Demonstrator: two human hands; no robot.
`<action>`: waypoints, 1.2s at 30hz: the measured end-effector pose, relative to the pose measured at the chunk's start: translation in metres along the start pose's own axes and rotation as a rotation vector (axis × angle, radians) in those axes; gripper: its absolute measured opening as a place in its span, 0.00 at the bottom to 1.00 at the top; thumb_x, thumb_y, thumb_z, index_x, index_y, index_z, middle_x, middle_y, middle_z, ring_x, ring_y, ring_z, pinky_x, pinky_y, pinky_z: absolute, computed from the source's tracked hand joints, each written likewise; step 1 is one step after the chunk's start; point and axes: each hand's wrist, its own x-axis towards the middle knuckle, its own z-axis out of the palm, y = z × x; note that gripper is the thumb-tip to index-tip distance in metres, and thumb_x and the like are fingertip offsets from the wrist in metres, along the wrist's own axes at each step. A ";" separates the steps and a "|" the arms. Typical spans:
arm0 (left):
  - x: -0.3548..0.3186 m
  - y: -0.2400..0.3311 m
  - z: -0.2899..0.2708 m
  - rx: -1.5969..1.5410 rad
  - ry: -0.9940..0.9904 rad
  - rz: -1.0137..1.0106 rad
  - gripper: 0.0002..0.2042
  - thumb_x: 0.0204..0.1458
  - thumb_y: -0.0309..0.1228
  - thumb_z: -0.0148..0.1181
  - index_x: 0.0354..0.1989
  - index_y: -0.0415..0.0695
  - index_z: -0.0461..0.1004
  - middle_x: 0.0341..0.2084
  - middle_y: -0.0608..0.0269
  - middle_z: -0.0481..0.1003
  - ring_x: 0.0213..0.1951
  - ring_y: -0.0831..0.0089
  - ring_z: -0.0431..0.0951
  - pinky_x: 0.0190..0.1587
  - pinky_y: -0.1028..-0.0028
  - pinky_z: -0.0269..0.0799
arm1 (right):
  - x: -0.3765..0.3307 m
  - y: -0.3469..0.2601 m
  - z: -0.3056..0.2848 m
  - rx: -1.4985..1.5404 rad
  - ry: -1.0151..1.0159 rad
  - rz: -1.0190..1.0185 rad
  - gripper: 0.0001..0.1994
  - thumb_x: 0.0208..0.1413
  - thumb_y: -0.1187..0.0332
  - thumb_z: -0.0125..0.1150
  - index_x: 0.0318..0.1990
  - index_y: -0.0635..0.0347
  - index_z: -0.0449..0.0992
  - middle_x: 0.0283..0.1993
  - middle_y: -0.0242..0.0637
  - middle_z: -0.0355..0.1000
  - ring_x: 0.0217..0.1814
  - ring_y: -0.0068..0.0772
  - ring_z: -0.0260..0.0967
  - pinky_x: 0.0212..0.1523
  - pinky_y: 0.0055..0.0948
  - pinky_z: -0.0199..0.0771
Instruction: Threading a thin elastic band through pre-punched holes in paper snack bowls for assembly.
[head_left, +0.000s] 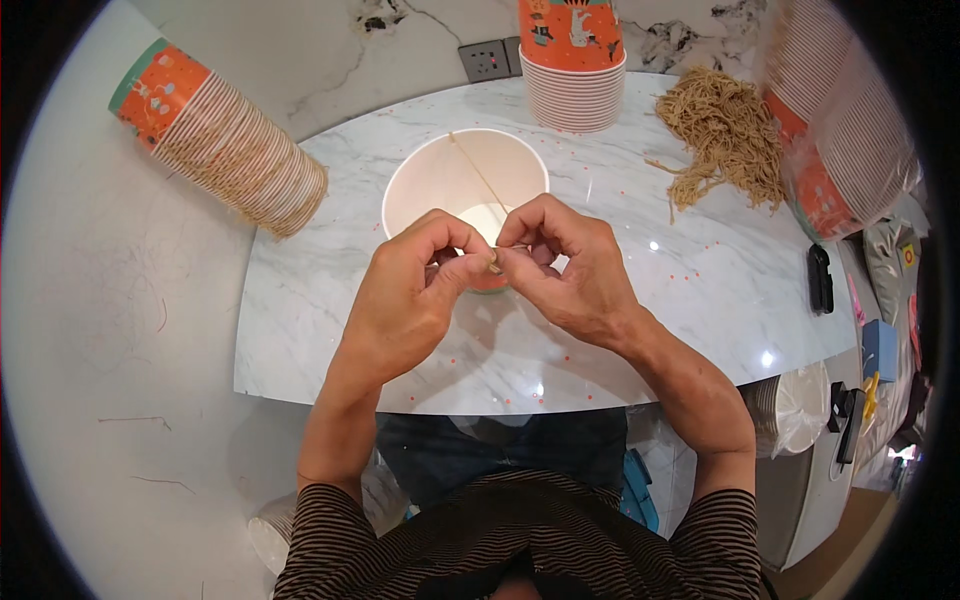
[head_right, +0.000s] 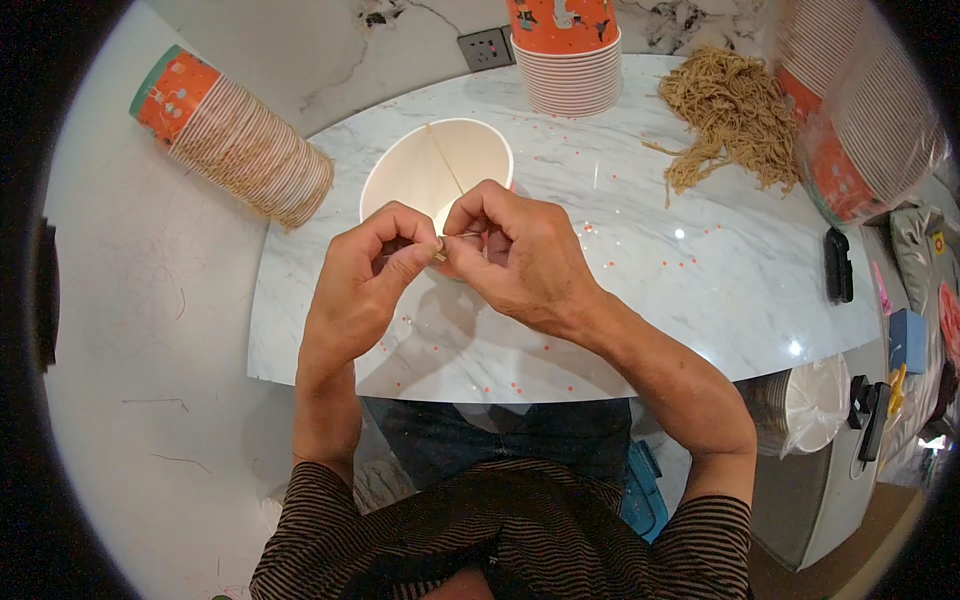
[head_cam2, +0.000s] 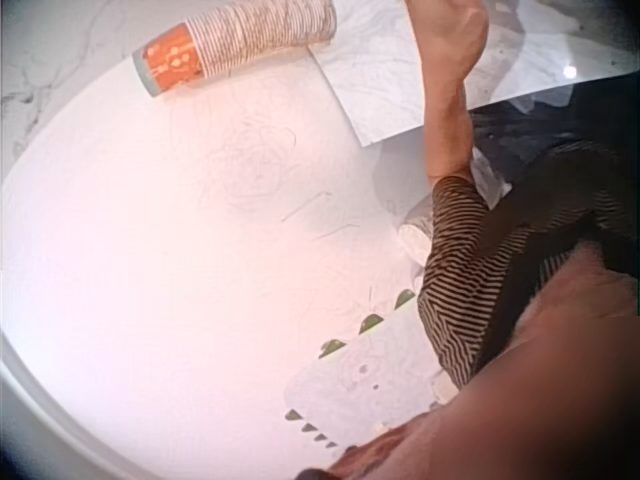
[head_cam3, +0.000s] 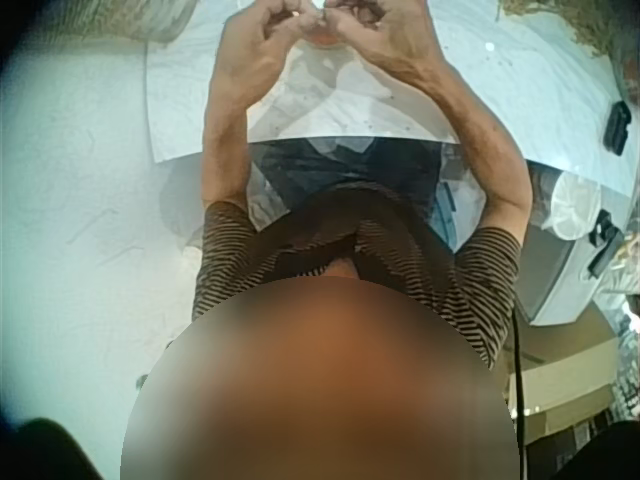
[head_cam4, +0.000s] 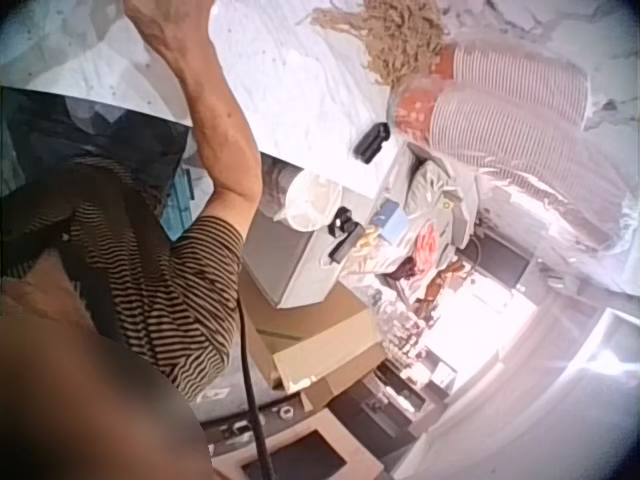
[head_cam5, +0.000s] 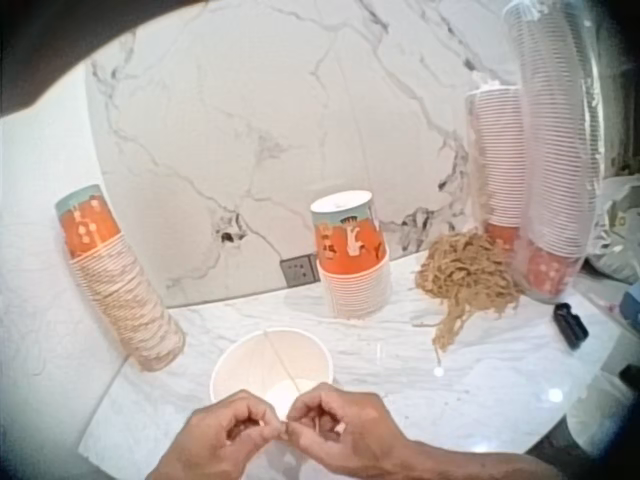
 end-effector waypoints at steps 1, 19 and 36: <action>0.000 0.001 0.000 -0.055 -0.032 -0.047 0.04 0.65 0.22 0.57 0.40 0.34 0.74 0.34 0.63 0.78 0.41 0.74 0.83 0.45 0.75 0.78 | 0.000 -0.001 0.000 0.001 -0.001 -0.001 0.03 0.56 0.78 0.66 0.37 0.64 0.79 0.32 0.27 0.75 0.32 0.15 0.68 0.33 0.19 0.69; 0.008 -0.010 0.010 -0.030 0.145 -0.033 0.05 0.64 0.25 0.63 0.41 0.35 0.79 0.34 0.69 0.80 0.36 0.85 0.76 0.41 0.82 0.73 | 0.002 0.004 -0.002 -0.099 0.025 -0.142 0.02 0.55 0.78 0.67 0.36 0.68 0.81 0.32 0.34 0.76 0.32 0.20 0.70 0.33 0.22 0.71; 0.005 -0.026 0.008 0.425 0.222 0.401 0.07 0.54 0.14 0.62 0.38 0.37 0.81 0.32 0.61 0.77 0.31 0.70 0.79 0.33 0.73 0.74 | 0.010 -0.001 -0.014 0.361 0.077 0.227 0.07 0.62 0.71 0.63 0.36 0.67 0.80 0.31 0.28 0.77 0.30 0.14 0.70 0.31 0.19 0.71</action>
